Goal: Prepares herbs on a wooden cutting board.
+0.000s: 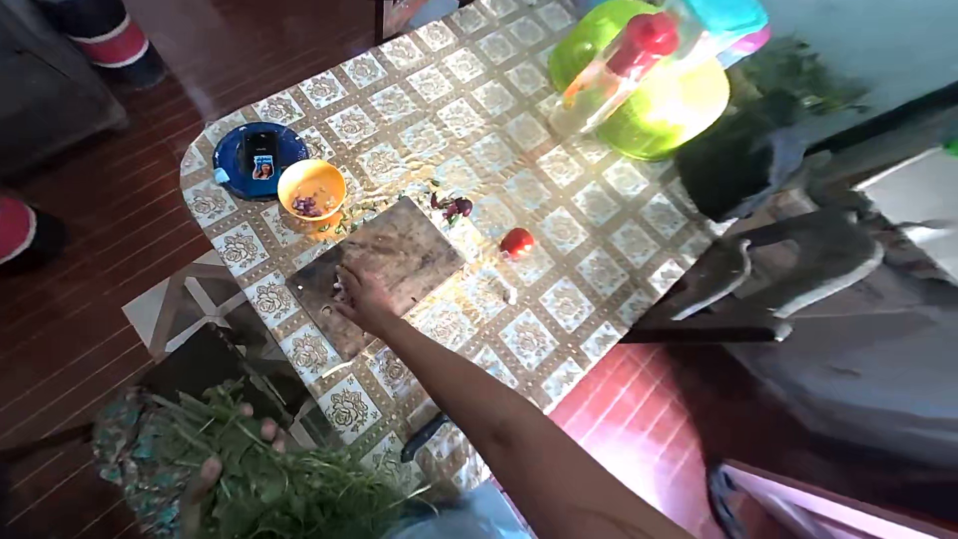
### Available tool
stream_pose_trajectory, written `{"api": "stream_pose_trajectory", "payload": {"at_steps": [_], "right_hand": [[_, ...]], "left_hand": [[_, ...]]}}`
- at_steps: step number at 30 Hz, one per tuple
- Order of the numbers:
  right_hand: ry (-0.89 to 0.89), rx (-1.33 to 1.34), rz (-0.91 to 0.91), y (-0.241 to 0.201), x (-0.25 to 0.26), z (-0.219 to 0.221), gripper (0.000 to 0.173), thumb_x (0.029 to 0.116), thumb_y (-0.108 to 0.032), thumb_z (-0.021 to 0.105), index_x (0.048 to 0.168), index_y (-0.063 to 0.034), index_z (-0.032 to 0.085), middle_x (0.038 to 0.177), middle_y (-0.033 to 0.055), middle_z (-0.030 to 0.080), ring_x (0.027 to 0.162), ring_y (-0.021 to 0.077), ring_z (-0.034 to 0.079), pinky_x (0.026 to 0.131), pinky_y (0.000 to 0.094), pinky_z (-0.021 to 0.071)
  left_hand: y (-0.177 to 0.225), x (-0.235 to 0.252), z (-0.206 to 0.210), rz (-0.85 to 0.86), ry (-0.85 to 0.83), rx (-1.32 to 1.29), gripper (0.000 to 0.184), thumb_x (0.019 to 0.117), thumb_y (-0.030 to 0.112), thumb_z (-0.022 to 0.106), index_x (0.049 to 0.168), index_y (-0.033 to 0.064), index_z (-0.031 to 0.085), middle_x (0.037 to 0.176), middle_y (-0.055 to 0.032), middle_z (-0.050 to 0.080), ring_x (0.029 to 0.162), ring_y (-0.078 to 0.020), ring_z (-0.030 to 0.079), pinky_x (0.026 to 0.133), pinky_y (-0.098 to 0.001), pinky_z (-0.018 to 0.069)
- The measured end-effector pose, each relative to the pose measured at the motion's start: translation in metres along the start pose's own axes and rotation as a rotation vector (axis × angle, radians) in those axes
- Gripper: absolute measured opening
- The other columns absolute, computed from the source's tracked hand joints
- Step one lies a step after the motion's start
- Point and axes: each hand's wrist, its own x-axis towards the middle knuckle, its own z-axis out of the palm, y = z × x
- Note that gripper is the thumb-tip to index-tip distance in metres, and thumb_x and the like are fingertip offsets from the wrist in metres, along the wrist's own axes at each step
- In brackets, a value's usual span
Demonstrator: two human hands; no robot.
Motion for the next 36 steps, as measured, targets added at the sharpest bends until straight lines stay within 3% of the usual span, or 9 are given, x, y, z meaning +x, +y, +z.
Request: {"api": "stream_pose_trajectory", "payload": {"at_steps": [3,6,11,15,17,26,29,32,36], "right_hand": [[-0.016,-0.080,0.017,-0.011,0.003,-0.002,0.071,0.0925,-0.030,0.077,0.153,-0.0105,0.046,0.160,0.0185,0.041,0.144,0.0382,0.044,0.116,0.0544,0.0393],[0.060,-0.083,0.059,-0.025,-0.017,-0.024,0.068,0.0957,-0.030,0.072,0.156,-0.0128,0.044,0.167,0.0189,0.029,0.156,0.0376,0.021,0.126,0.0547,0.0204],[-0.144,0.062,0.380,-0.041,-0.154,-0.073,0.043,0.1042,-0.029,0.055,0.142,-0.0085,0.059,0.124,0.0191,0.069,0.111,0.0360,0.068,0.094,0.0549,0.0543],[-0.591,0.019,0.773,-0.034,-0.224,-0.080,0.050,0.1075,-0.042,0.048,0.155,-0.0266,0.045,0.118,0.0226,0.071,0.110,0.0457,0.067,0.094,0.0666,0.0489],[-0.638,0.043,0.853,-0.030,-0.246,-0.066,0.049,0.1066,-0.045,0.048,0.154,-0.0322,0.045,0.122,0.0197,0.071,0.114,0.0438,0.066,0.096,0.0660,0.0485],[0.131,0.108,1.153,-0.053,-0.248,-0.003,0.034,0.0949,-0.034,0.070,0.121,-0.0112,0.071,0.115,0.0185,0.070,0.100,0.0382,0.071,0.077,0.0574,0.0579],[0.408,0.025,1.241,-0.061,-0.239,0.017,0.022,0.0882,-0.014,0.072,0.110,-0.0080,0.074,0.105,0.0182,0.071,0.093,0.0374,0.072,0.070,0.0550,0.0596],[0.507,0.053,1.374,-0.074,-0.223,0.010,0.025,0.0873,-0.007,0.068,0.111,0.0003,0.069,0.102,0.0208,0.071,0.087,0.0394,0.072,0.068,0.0574,0.0586],[0.795,0.127,1.320,-0.084,-0.203,-0.019,0.032,0.0867,0.000,0.064,0.118,0.0085,0.061,0.084,0.0218,0.070,0.066,0.0355,0.070,0.059,0.0527,0.0574]], "left_hand": [[0.013,0.011,-0.001,-0.079,-0.099,0.076,0.045,0.0879,0.035,0.077,0.128,0.0146,0.070,0.106,-0.0070,0.076,0.100,-0.0197,0.073,0.090,-0.0341,0.0593],[0.045,0.029,0.023,-0.117,-0.020,0.473,0.041,0.0839,0.037,0.081,0.119,0.0168,0.074,0.099,-0.0041,0.076,0.090,-0.0170,0.073,0.084,-0.0320,0.0609],[0.082,0.102,0.136,0.048,0.113,1.517,0.088,0.0689,0.031,0.085,0.140,-0.0029,0.045,0.118,0.0002,0.065,0.104,0.0022,0.063,0.093,-0.0214,0.0546],[0.050,0.183,0.224,0.256,-0.155,2.057,0.059,0.0761,0.028,0.091,0.124,0.0037,0.065,0.102,-0.0236,0.070,0.096,-0.0398,0.069,0.082,-0.0652,0.0525],[0.013,0.223,0.260,0.120,-0.251,2.326,0.061,0.0824,0.033,0.087,0.134,0.0125,0.063,0.105,-0.0300,0.069,0.102,-0.0535,0.065,0.082,-0.0742,0.0468],[-0.144,0.378,0.165,0.007,-0.921,2.813,0.049,0.0911,0.028,0.076,0.131,0.0061,0.059,0.105,-0.0248,0.070,0.102,-0.0460,0.068,0.086,-0.0620,0.0518],[-0.146,0.391,0.132,0.066,-1.060,2.704,0.087,0.0861,0.053,0.078,0.148,0.0010,0.047,0.147,-0.0273,0.049,0.136,-0.0476,0.047,0.106,-0.0648,0.0413],[-0.143,0.390,0.131,0.015,-1.159,2.703,0.098,0.0870,0.059,0.074,0.157,0.0014,0.036,0.167,-0.0235,0.024,0.157,-0.0414,0.015,0.121,-0.0670,0.0145],[-0.143,0.378,0.132,0.021,-1.073,2.679,0.077,0.0942,0.037,0.074,0.151,-0.0025,0.041,0.138,-0.0307,0.056,0.127,-0.0492,0.055,0.106,-0.0660,0.0406]]}}
